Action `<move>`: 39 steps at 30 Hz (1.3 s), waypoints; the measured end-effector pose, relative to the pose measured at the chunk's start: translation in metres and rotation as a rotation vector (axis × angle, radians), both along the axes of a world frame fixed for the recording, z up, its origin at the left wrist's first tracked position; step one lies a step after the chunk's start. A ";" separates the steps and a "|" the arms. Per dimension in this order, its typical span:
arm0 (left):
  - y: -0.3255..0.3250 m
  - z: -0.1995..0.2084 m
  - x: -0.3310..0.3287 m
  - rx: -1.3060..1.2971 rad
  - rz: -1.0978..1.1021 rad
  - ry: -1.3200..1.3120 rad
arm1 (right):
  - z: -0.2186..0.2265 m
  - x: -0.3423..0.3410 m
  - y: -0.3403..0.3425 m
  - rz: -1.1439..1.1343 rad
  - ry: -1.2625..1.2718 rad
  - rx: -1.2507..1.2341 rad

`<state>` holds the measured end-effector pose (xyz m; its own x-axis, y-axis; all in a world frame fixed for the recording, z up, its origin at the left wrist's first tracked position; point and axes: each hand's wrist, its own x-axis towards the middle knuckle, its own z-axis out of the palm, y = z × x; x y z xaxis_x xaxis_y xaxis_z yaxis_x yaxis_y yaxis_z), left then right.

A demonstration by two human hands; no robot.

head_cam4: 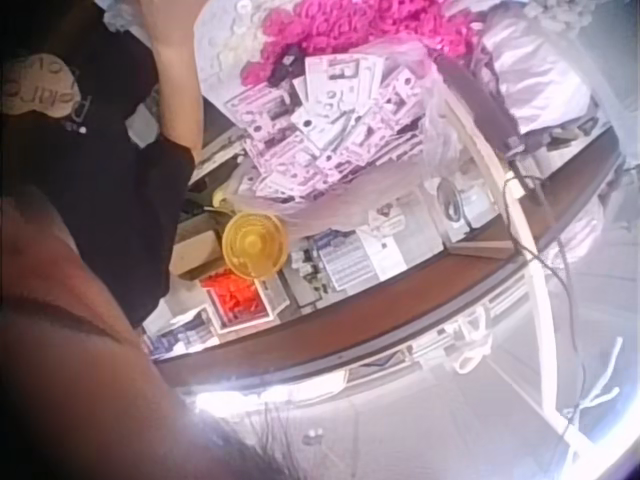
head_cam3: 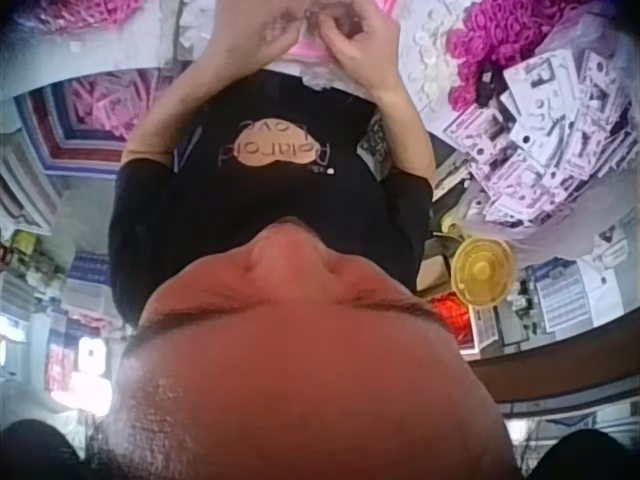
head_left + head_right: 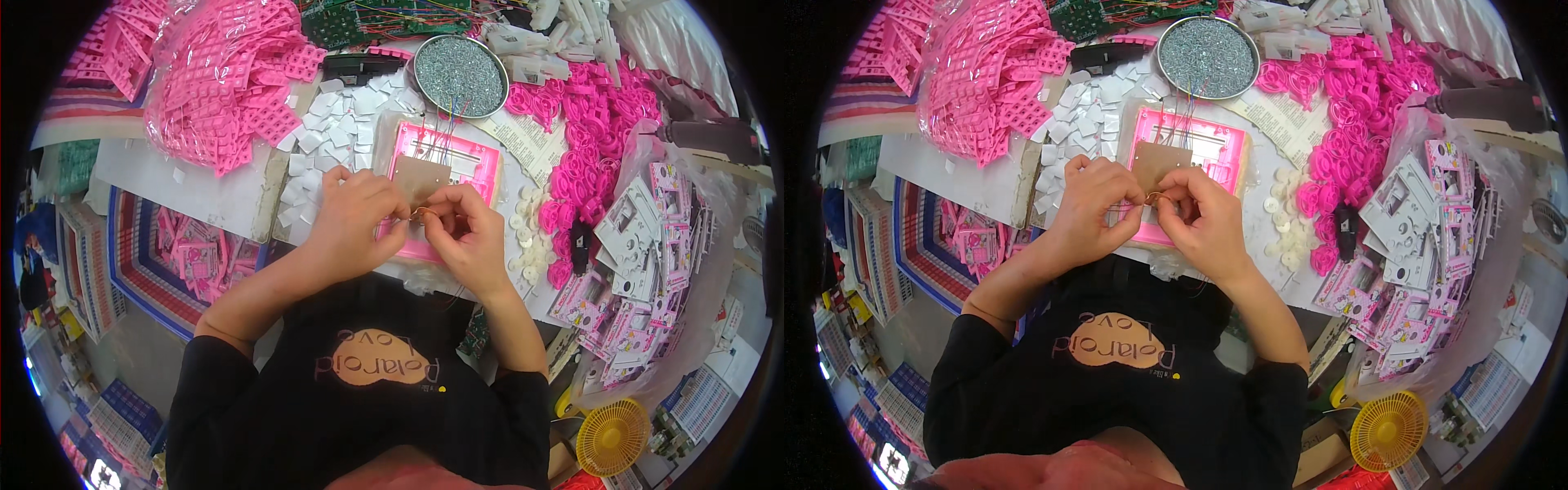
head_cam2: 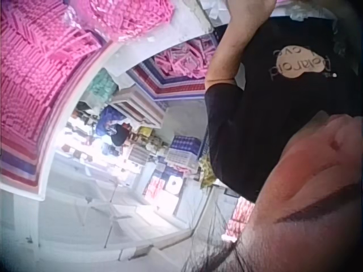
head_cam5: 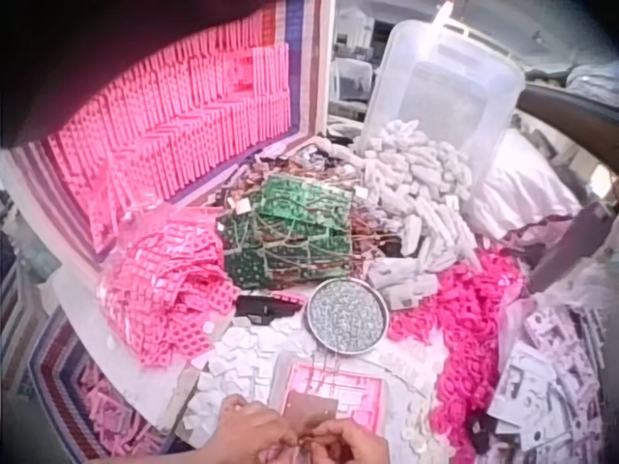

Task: Assembling electronic components and wiring into pink plastic toy housings using a glue gun.

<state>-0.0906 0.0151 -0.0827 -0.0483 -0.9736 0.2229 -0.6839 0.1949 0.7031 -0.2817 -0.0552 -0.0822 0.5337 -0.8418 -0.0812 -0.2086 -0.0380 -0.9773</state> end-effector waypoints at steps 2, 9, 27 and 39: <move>0.001 -0.001 -0.001 0.006 0.004 0.024 | 0.002 0.000 0.001 -0.007 0.001 -0.005; 0.004 -0.005 -0.004 0.096 -0.002 0.286 | 0.006 0.006 -0.002 0.076 0.151 -0.779; -0.011 0.010 0.014 0.674 -0.020 0.528 | -0.007 0.004 0.015 0.132 0.065 -0.911; -0.011 -0.014 0.012 -0.053 -0.277 0.027 | -0.003 0.003 0.015 0.234 0.361 -1.080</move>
